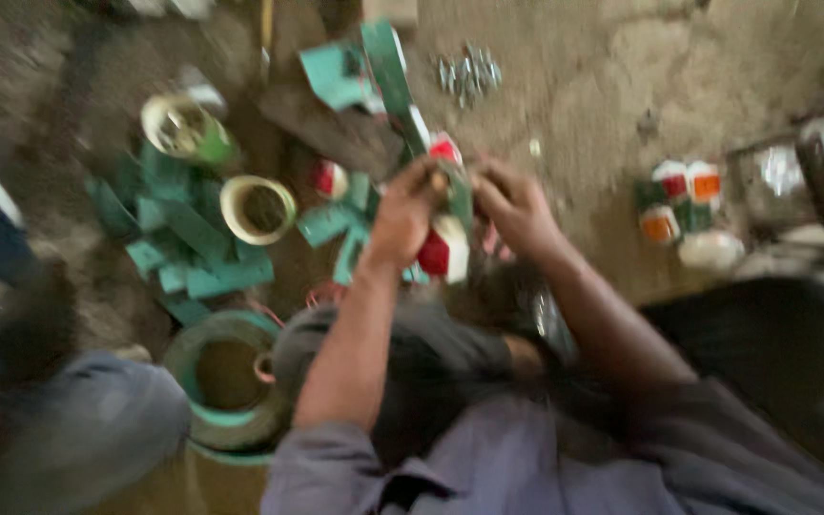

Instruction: The person assembles small electrical components by attaching red and orange light housings to green metal plates using screws and washers. They use pliers to manipulate wires and fasten parts, working on the floor among scattered components and tools.

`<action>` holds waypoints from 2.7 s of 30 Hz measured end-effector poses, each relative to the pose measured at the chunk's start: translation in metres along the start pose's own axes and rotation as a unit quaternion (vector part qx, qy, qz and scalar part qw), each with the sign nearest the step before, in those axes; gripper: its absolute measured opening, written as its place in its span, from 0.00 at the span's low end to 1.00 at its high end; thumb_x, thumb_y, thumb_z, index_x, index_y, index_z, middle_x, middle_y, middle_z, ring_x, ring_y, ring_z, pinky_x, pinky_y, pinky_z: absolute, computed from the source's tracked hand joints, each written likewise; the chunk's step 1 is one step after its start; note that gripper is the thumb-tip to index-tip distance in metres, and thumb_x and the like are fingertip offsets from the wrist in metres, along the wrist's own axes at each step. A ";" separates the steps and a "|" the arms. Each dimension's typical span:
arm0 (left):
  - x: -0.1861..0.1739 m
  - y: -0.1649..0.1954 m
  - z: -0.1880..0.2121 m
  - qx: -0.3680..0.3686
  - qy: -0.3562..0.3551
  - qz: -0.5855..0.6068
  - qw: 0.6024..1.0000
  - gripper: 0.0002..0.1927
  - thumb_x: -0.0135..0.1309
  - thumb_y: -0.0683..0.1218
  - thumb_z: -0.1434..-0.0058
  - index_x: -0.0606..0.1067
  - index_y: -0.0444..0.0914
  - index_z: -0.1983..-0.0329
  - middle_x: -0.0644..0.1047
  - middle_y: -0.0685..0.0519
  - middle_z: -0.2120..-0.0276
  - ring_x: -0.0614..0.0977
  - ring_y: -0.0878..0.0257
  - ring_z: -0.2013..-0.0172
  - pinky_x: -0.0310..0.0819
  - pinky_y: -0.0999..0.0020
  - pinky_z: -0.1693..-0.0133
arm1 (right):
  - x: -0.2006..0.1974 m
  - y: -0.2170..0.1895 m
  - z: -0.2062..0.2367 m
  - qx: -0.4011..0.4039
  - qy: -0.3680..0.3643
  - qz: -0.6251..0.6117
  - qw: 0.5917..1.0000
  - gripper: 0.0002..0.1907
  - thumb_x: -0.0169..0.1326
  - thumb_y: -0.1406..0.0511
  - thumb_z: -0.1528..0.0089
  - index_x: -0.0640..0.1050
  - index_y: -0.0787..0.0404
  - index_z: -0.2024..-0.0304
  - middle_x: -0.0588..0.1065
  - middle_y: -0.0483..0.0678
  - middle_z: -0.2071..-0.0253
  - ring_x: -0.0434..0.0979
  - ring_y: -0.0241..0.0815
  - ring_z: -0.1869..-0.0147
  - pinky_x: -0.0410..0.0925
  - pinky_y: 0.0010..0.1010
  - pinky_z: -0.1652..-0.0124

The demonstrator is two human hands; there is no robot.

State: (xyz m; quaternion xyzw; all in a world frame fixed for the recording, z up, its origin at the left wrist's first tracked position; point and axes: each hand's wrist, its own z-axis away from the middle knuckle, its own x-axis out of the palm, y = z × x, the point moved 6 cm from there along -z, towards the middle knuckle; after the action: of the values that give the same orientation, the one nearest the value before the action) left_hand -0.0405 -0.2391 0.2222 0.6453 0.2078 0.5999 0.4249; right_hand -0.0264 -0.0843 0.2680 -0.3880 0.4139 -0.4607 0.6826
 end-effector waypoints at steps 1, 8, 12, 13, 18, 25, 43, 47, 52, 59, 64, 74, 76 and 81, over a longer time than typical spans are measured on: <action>-0.002 -0.001 -0.003 -0.003 0.009 -0.029 1.000 0.11 0.51 0.42 0.29 0.76 0.35 0.46 0.80 0.53 0.57 0.81 0.65 0.57 0.78 0.67 0.52 | 0.000 -0.004 0.000 0.015 0.002 0.008 1.000 0.13 0.45 0.60 0.30 0.76 0.57 0.50 0.74 0.45 0.74 0.72 0.32 0.84 0.64 0.24 0.87; -0.009 -0.021 -0.013 0.028 0.022 0.054 0.998 0.10 0.53 0.44 0.28 0.75 0.35 0.48 0.79 0.54 0.59 0.80 0.66 0.60 0.76 0.68 0.54 | -0.001 -0.012 -0.007 -0.015 -0.003 -0.040 0.999 0.14 0.43 0.59 0.32 0.75 0.60 0.54 0.73 0.42 0.76 0.70 0.33 0.85 0.64 0.27 0.87; -0.009 -0.006 -0.010 0.136 0.114 -0.141 0.974 0.10 0.57 0.43 0.27 0.76 0.32 0.48 0.80 0.53 0.59 0.80 0.66 0.58 0.76 0.69 0.52 | -0.003 -0.006 -0.020 -0.124 0.077 0.009 0.989 0.14 0.49 0.60 0.29 0.78 0.66 0.59 0.72 0.42 0.73 0.68 0.29 0.71 0.64 0.24 0.74; -0.005 0.000 -0.007 0.143 0.122 -0.195 0.963 0.11 0.56 0.43 0.28 0.77 0.31 0.48 0.81 0.51 0.59 0.81 0.64 0.58 0.78 0.68 0.53 | -0.004 -0.001 -0.022 -0.111 0.091 -0.012 0.990 0.14 0.49 0.60 0.30 0.78 0.66 0.60 0.72 0.42 0.73 0.68 0.29 0.71 0.63 0.25 0.73; 0.034 0.038 0.020 0.229 0.051 -0.401 0.885 0.28 0.62 0.48 0.38 0.70 0.33 0.37 0.78 0.44 0.53 0.81 0.53 0.52 0.77 0.59 0.51 | -0.013 -0.002 -0.030 -0.095 0.135 -0.049 0.985 0.18 0.50 0.59 0.30 0.77 0.67 0.68 0.72 0.43 0.77 0.67 0.32 0.74 0.61 0.29 0.75; 0.051 0.048 0.026 0.323 0.138 -0.548 0.759 0.27 0.55 0.42 0.38 0.68 0.28 0.37 0.77 0.40 0.57 0.79 0.44 0.56 0.76 0.49 0.54 | -0.008 -0.017 -0.035 -0.097 0.163 0.137 0.972 0.16 0.57 0.58 0.34 0.81 0.67 0.63 0.77 0.49 0.75 0.72 0.38 0.72 0.67 0.35 0.72; 0.027 0.026 0.024 0.280 0.188 -0.610 0.717 0.20 0.58 0.47 0.34 0.73 0.32 0.43 0.77 0.40 0.63 0.79 0.42 0.61 0.73 0.47 0.57 | 0.001 -0.028 0.002 0.084 0.130 0.032 0.987 0.13 0.58 0.63 0.38 0.80 0.56 0.50 0.82 0.49 0.64 0.77 0.46 0.80 0.65 0.37 0.87; 0.034 0.032 0.030 0.310 0.173 -0.577 0.736 0.21 0.57 0.44 0.33 0.71 0.30 0.41 0.77 0.39 0.62 0.79 0.42 0.60 0.74 0.48 0.56 | 0.001 -0.064 0.013 -0.248 0.137 0.058 0.957 0.11 0.64 0.69 0.35 0.83 0.62 0.50 0.81 0.47 0.57 0.82 0.37 0.66 0.75 0.30 0.75; 0.039 0.040 0.026 0.299 0.171 -0.558 0.755 0.18 0.58 0.44 0.33 0.72 0.32 0.43 0.77 0.40 0.62 0.79 0.43 0.60 0.73 0.49 0.56 | -0.005 -0.040 0.004 -0.066 0.155 0.036 0.985 0.11 0.62 0.68 0.39 0.83 0.61 0.54 0.80 0.45 0.63 0.79 0.38 0.73 0.71 0.30 0.78; 0.045 0.038 0.030 0.346 0.142 -0.578 0.725 0.20 0.57 0.42 0.34 0.71 0.30 0.41 0.77 0.41 0.60 0.79 0.45 0.59 0.74 0.50 0.55 | -0.004 -0.037 -0.004 -0.265 0.200 0.246 0.911 0.16 0.54 0.59 0.27 0.78 0.65 0.64 0.75 0.49 0.71 0.74 0.38 0.70 0.67 0.34 0.69; 0.046 0.038 0.032 0.350 0.153 -0.571 0.727 0.21 0.57 0.43 0.34 0.70 0.29 0.41 0.77 0.41 0.59 0.79 0.45 0.58 0.75 0.50 0.52 | -0.007 -0.008 -0.026 -0.139 0.128 0.080 0.979 0.24 0.49 0.54 0.26 0.74 0.63 0.71 0.70 0.44 0.78 0.66 0.35 0.74 0.61 0.35 0.74; 0.030 0.028 0.025 0.304 0.166 -0.570 0.745 0.16 0.60 0.45 0.36 0.71 0.33 0.50 0.76 0.42 0.63 0.79 0.43 0.59 0.74 0.48 0.55 | 0.002 -0.038 0.003 -0.166 0.022 0.238 0.957 0.26 0.53 0.47 0.32 0.77 0.64 0.52 0.78 0.49 0.70 0.83 0.40 0.69 0.74 0.34 0.69; 0.029 0.024 0.023 0.297 0.159 -0.571 0.749 0.16 0.60 0.44 0.37 0.71 0.34 0.50 0.76 0.42 0.62 0.79 0.43 0.58 0.74 0.49 0.54 | 0.000 -0.041 0.006 -0.130 0.049 0.263 0.955 0.27 0.56 0.47 0.36 0.75 0.65 0.52 0.79 0.52 0.67 0.84 0.43 0.69 0.77 0.37 0.69; 0.026 0.020 0.023 0.289 0.152 -0.545 0.772 0.21 0.60 0.44 0.35 0.71 0.34 0.42 0.77 0.42 0.59 0.80 0.43 0.57 0.74 0.49 0.53 | 0.002 -0.039 0.002 -0.072 0.019 0.296 0.952 0.25 0.56 0.48 0.35 0.78 0.62 0.50 0.81 0.52 0.66 0.84 0.44 0.67 0.77 0.38 0.66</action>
State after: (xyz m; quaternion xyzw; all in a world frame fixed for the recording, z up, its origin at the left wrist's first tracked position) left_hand -0.0186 -0.2373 0.2555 0.4167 0.7503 0.2693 0.4369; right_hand -0.0363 -0.0968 0.3035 -0.2873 0.5552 -0.2147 0.7504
